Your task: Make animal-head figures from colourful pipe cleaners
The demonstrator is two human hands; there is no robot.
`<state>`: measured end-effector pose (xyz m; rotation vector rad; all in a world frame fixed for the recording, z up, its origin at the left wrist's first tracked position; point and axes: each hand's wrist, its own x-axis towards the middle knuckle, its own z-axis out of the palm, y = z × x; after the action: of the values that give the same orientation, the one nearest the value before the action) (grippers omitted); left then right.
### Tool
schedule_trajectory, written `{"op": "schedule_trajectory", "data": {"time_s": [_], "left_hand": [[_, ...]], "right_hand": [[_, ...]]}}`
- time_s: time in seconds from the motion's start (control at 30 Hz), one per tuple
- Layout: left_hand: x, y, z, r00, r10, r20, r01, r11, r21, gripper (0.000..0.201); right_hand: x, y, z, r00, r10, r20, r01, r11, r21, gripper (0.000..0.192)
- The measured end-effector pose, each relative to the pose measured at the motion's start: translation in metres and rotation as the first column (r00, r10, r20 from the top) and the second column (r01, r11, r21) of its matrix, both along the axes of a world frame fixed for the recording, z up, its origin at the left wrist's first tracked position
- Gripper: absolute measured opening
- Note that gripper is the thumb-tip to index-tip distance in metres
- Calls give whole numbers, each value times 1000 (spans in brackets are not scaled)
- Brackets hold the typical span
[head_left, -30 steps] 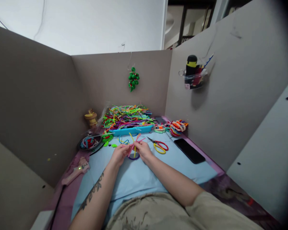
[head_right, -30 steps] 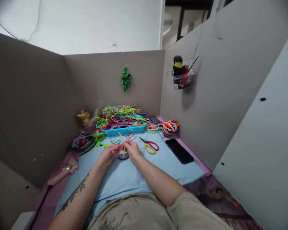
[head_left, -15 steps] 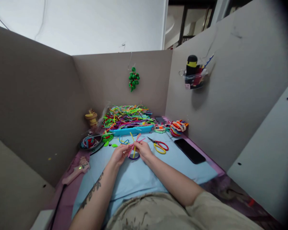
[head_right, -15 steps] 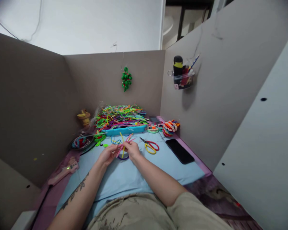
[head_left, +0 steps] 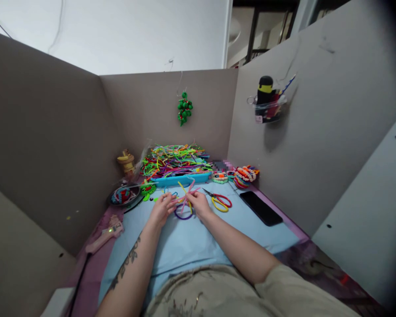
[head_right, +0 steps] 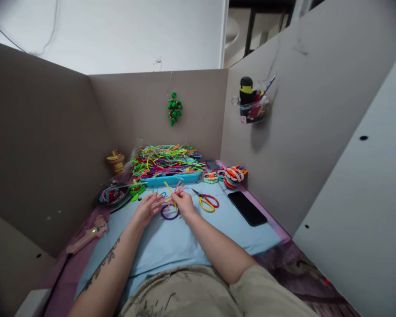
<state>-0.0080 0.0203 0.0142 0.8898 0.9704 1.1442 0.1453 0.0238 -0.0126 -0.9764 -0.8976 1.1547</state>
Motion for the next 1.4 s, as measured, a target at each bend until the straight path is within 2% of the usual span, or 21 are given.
{"op": "schedule_trajectory", "data": {"time_s": [0.07, 0.13, 0.23, 0.37, 0.57, 0.87, 1.4], "left_hand": [[-5, 4, 1, 991, 122, -47, -121, 992, 28, 39], [-9, 6, 2, 978, 175, -114, -168, 983, 70, 41], [-11, 5, 3, 961, 92, -260, -46, 983, 178, 42], [-3, -2, 4, 917, -36, -397, 166, 940, 297, 37], [5, -3, -5, 872, -31, -489, 220, 917, 334, 31], [7, -2, -9, 859, 37, -511, 178, 914, 366, 26], [6, 0, -11, 833, 47, -551, 197, 905, 376, 20]], "right_hand": [[3, 1, -1, 999, -5, 31, 5, 1000, 5, 28], [4, 0, 0, 999, 22, 37, -22, 1000, -1, 30], [3, -2, 1, 995, 94, 40, -94, 996, -4, 31], [1, -4, 1, 988, 149, 51, -149, 989, 10, 30], [-1, -2, -8, 982, 164, 90, -170, 984, 54, 32], [-2, -1, -13, 978, 177, 114, -180, 984, 9, 35], [-4, -6, -7, 973, 222, 66, -217, 974, -67, 34]]}}
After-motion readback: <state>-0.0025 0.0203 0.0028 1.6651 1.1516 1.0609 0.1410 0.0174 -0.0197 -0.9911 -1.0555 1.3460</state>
